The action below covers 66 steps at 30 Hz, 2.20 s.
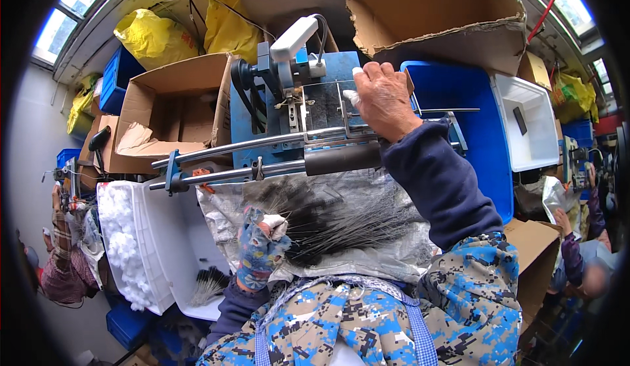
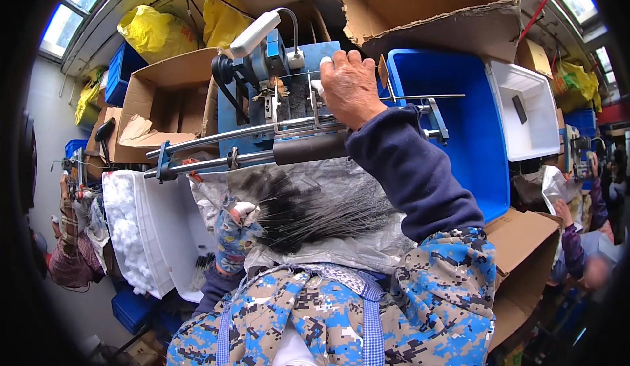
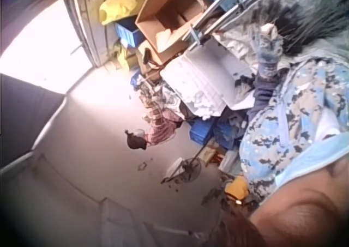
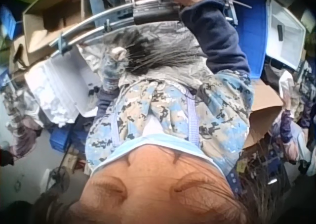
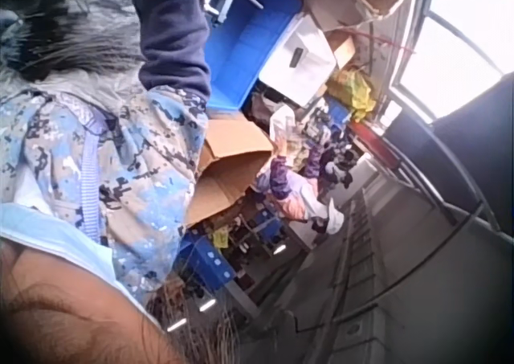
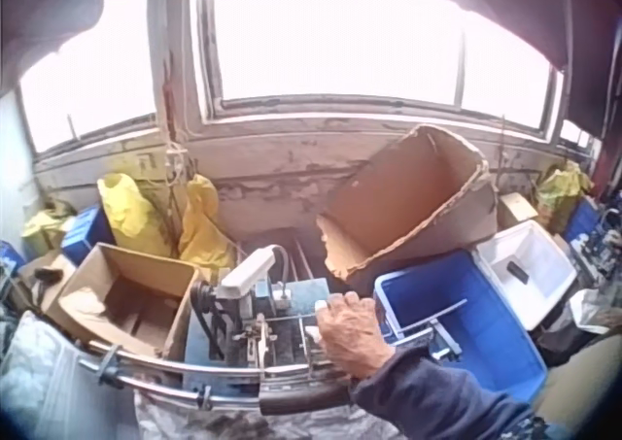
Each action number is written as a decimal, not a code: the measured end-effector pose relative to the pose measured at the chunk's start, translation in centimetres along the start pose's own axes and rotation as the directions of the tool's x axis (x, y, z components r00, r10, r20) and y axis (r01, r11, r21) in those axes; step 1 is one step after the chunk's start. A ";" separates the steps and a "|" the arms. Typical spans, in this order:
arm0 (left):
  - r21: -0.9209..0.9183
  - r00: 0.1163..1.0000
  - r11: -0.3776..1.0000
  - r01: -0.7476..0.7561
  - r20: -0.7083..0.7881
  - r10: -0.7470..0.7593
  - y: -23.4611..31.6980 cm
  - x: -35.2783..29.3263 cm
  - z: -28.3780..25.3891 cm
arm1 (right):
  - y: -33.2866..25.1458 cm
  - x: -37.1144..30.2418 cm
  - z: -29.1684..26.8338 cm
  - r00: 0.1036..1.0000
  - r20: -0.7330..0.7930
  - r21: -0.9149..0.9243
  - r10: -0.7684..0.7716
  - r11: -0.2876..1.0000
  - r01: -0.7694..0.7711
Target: The person operates a small blue benchtop machine, repeatedly feeding thin black rods into a cutting or grinding mechanism. They hold the rods with gloved hands and guide them through the machine's rollers, then remove the processed pieces. The workspace is cluttered with boxes and bins.
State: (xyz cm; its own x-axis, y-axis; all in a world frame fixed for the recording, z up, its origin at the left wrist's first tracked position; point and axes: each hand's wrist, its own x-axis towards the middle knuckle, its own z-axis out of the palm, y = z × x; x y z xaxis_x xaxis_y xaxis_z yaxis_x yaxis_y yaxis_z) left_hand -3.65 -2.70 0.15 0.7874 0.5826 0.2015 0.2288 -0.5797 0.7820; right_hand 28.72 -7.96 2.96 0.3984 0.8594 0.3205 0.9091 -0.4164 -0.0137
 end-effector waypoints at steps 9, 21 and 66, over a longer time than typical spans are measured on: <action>-0.185 0.954 0.967 0.173 -0.212 -0.211 -1.9 -2.5 -0.8 | 0.1 -0.6 -3.9 0.949 0.297 -0.035 -0.109 0.992 0.124; -0.586 0.927 0.721 0.370 0.180 -0.329 4.2 1.9 2.6 | -10.3 -8.2 -6.9 0.983 0.066 0.900 -0.170 -0.415 -0.132; 0.271 0.985 0.948 -0.168 0.071 0.155 -3.3 1.4 1.0 | -4.0 3.6 4.5 0.996 0.069 0.068 -0.054 0.996 0.049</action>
State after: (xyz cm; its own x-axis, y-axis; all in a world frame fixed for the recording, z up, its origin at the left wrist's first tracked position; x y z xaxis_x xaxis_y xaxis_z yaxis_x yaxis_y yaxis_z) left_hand -2.67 -0.55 -2.75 0.8521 0.4438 0.2776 0.2396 -0.8021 0.5470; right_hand 27.05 -1.91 -0.08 0.3564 0.8989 0.2549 0.9337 -0.3525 -0.0623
